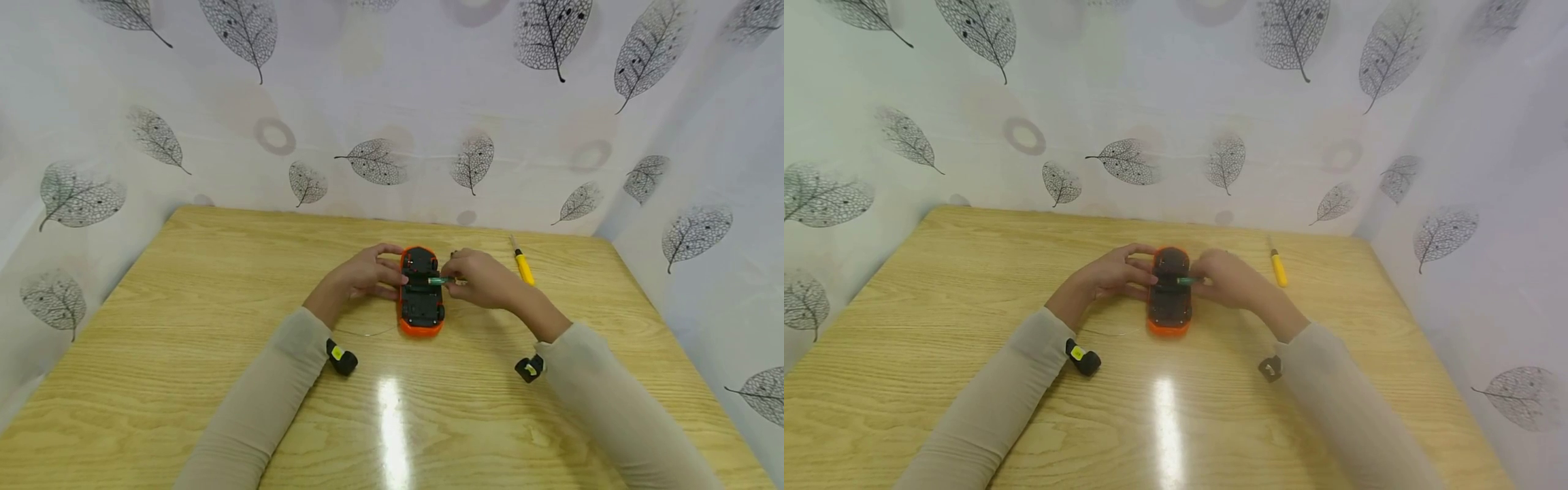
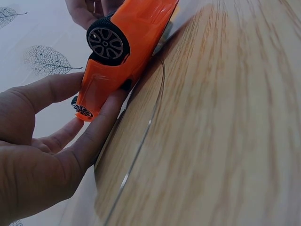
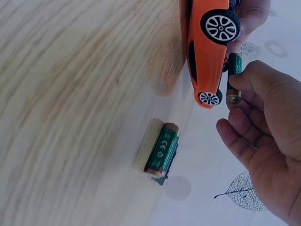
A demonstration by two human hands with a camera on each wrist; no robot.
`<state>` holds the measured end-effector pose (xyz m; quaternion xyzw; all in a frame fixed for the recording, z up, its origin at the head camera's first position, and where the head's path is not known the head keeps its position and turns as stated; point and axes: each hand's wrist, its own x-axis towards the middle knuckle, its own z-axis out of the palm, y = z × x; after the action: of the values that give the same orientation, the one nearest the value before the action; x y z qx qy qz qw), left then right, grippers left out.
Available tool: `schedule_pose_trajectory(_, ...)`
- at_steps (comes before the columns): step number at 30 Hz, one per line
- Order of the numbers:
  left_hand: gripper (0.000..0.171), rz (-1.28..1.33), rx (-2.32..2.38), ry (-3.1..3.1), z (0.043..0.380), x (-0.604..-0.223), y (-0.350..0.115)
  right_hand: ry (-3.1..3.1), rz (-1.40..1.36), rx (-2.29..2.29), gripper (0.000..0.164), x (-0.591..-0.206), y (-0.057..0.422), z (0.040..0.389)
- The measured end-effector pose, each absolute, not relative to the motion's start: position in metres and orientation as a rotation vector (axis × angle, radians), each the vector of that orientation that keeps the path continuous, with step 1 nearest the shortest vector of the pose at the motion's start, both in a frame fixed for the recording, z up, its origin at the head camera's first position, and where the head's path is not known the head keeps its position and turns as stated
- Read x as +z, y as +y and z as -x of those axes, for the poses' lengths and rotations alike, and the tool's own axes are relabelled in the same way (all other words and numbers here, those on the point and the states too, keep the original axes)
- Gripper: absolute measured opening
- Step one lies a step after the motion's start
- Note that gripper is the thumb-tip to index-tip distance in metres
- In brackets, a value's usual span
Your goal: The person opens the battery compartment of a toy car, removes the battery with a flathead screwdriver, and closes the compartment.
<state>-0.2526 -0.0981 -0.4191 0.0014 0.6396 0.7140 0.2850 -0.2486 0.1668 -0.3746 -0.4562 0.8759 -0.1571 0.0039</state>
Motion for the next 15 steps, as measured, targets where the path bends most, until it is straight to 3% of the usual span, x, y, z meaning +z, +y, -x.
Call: schedule_pose_trajectory(15, 0.075, 0.016, 1.905, 1.706, 0.253, -0.418, -0.098, 2.797, 1.375, -0.514, 0.011, -0.380, 0.202, 0.246)
